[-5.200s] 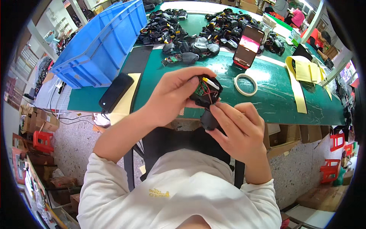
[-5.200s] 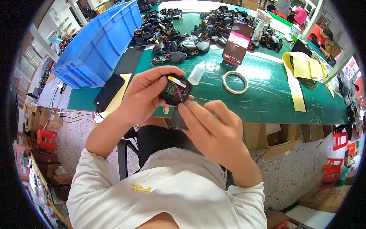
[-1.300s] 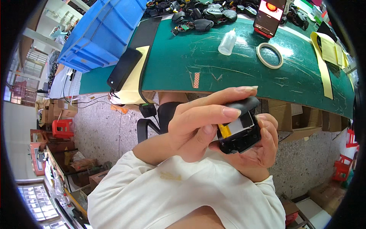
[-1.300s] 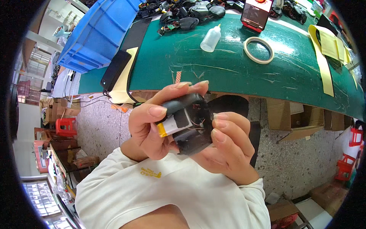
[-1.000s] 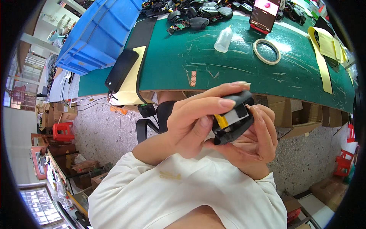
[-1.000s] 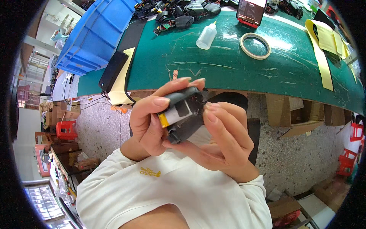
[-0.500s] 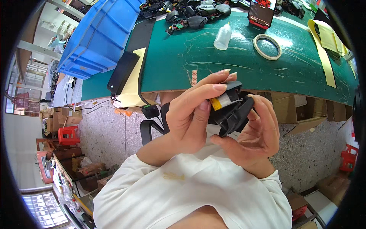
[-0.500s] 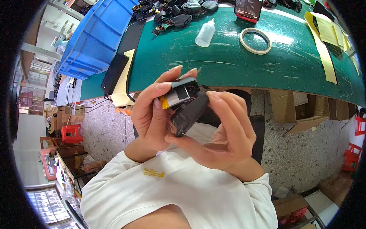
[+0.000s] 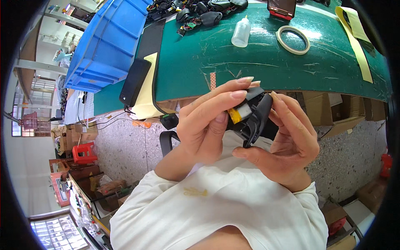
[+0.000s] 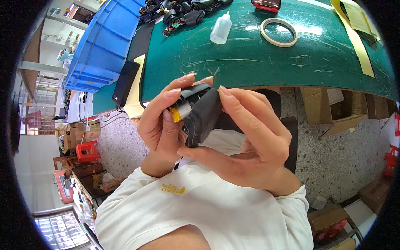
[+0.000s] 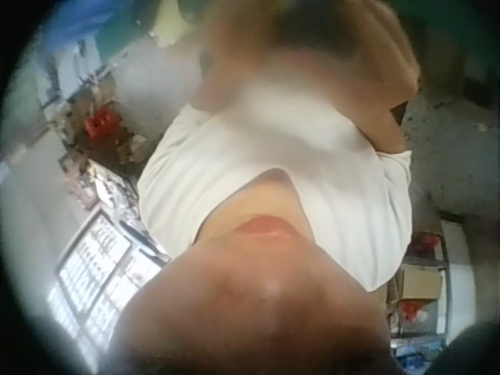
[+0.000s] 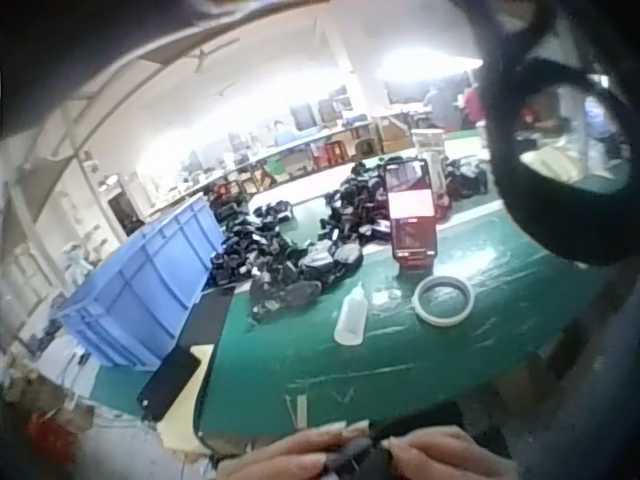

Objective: Assembling plastic device components by applying liquid adhesive and tape.

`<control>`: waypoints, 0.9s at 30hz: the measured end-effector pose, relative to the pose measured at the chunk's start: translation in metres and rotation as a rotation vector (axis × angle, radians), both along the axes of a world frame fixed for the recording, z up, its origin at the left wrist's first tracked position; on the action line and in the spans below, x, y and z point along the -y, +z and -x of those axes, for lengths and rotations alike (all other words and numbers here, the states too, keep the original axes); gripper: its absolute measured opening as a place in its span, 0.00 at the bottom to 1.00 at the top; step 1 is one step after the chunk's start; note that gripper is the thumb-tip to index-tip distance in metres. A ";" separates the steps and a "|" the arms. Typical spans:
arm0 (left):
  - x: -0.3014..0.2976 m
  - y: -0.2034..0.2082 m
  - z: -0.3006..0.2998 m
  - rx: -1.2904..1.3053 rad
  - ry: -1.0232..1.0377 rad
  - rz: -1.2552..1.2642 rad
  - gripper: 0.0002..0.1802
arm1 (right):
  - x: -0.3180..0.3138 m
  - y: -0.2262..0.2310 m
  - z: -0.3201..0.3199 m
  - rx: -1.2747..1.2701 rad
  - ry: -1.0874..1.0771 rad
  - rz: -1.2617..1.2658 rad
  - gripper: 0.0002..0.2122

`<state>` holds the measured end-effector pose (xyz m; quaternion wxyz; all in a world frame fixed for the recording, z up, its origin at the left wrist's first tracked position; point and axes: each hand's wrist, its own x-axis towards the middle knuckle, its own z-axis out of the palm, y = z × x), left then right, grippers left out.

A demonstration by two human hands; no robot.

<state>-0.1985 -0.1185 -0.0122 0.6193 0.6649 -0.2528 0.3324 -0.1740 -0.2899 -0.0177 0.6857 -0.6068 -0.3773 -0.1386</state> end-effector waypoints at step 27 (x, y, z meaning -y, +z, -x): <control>-0.001 0.001 0.010 -0.179 -0.179 0.095 0.28 | -0.014 -0.004 -0.005 -0.082 -0.075 -0.082 0.32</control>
